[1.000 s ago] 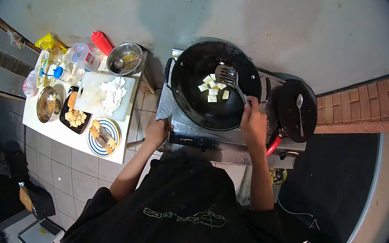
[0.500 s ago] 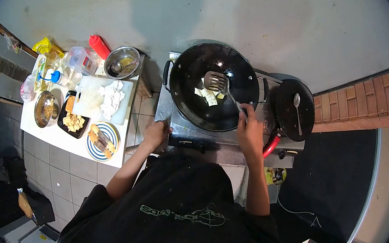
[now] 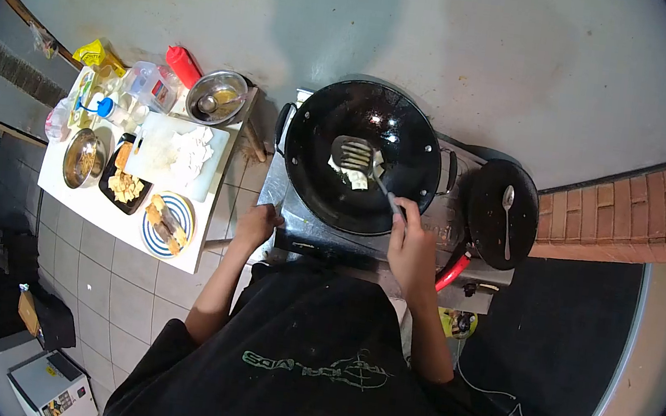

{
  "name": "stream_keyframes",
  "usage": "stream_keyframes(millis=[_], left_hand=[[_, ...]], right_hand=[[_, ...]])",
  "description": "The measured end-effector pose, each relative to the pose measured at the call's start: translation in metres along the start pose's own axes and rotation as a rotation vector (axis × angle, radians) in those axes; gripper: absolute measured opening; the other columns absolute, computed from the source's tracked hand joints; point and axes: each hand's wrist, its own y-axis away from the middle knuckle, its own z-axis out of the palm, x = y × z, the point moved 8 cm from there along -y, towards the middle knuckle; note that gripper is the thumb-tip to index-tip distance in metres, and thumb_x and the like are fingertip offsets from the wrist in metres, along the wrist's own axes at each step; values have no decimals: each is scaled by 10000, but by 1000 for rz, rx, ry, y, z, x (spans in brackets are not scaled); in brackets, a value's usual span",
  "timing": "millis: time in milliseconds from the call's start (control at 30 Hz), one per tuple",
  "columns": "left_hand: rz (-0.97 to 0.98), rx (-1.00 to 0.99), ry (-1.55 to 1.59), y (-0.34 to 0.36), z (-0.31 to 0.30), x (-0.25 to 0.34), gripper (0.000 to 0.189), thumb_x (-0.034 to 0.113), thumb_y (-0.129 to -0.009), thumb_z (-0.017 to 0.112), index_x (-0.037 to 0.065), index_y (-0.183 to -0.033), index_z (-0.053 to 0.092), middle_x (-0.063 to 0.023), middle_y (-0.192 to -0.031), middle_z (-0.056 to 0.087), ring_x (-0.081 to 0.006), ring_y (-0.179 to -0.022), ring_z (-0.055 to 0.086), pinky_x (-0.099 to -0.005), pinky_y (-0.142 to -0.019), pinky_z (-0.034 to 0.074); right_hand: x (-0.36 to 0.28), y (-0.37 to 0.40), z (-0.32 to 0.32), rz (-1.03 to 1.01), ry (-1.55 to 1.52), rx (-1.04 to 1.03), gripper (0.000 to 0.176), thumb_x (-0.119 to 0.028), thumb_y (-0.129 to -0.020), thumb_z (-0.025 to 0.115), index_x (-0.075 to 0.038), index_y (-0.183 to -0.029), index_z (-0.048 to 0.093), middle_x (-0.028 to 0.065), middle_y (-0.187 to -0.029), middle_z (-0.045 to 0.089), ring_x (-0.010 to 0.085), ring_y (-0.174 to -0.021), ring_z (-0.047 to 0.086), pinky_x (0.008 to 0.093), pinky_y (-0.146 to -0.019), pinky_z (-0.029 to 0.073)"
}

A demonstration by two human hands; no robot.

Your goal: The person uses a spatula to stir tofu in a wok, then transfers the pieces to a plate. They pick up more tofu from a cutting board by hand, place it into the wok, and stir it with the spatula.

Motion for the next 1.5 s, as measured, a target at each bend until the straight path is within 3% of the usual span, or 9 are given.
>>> stream_keyframes(millis=[233, 600, 767, 900, 1067, 1200, 1267, 1367, 1500], left_hand=[[-64, -10, 40, 0, 1, -6, 281, 323, -857, 656, 47, -899, 684, -212, -912, 683, -405, -932, 647, -494, -786, 495], [87, -201, -121, -11, 0, 3, 359, 412, -858, 659, 63, -935, 693, -234, -994, 669, -390, -999, 631, -495, -836, 493], [82, -266, -151, -16, 0, 3, 384, 432, -861, 651, 59, -938, 694, -236, -998, 667, -384, -1000, 631, -493, -828, 494], [123, -209, -114, -12, 2, -1, 420, 443, -869, 631, 29, -922, 677, -222, -908, 676, -392, -922, 649, -490, -787, 494], [133, -178, -83, -8, -2, 3, 432, 452, -873, 621, 25, -917, 674, -222, -905, 675, -396, -918, 648, -488, -789, 497], [150, -164, -99, -12, 2, -4, 432, 452, -877, 615, 26, -919, 673, -222, -910, 674, -396, -924, 646, -490, -790, 496], [157, -184, -113, -13, 4, -4, 430, 451, -878, 613, 27, -921, 674, -222, -911, 674, -396, -929, 645, -491, -791, 495], [144, -208, -134, -14, 4, -3, 427, 451, -881, 610, 31, -921, 675, -221, -915, 674, -397, -938, 642, -491, -795, 492], [144, -216, -123, -15, 4, -4, 434, 458, -877, 616, 29, -911, 674, -222, -913, 672, -398, -941, 640, -486, -785, 491]], right_hand=[[11, -4, 4, 31, 65, 33, 223, -111, -955, 519, -70, -1174, 529, 232, -670, 625, 415, -657, 645, 487, -554, 474], [13, -5, 7, -19, 136, 263, 235, -117, -954, 530, -80, -1186, 533, 221, -678, 631, 397, -643, 651, 481, -545, 488], [36, -16, -2, 214, 173, 190, 247, -154, -978, 490, -101, -1218, 522, 250, -786, 643, 434, -748, 635, 507, -664, 475], [37, -17, 1, 213, 190, 214, 228, -134, -970, 503, -96, -1191, 543, 237, -754, 635, 425, -709, 633, 489, -641, 476], [21, -10, -9, 148, 44, 190, 188, -79, -957, 523, -64, -1134, 584, 199, -657, 558, 305, -528, 565, 379, -547, 445], [38, -11, -18, 97, -51, 207, 187, -86, -981, 476, -69, -1130, 589, 178, -651, 601, 330, -509, 581, 429, -506, 424], [71, -11, -8, 258, -435, 99, 189, -104, -993, 460, -59, -1084, 618, 41, -584, 514, 153, -441, 467, 313, -436, 354], [67, -10, -15, 439, -875, 11, 207, -134, -997, 448, -50, -1048, 629, -35, -582, 432, 63, -457, 394, 243, -413, 299], [57, -21, -35, 388, -826, 40, 228, -185, -990, 457, -15, -979, 608, 0, -580, 469, 76, -448, 426, 223, -409, 326]])
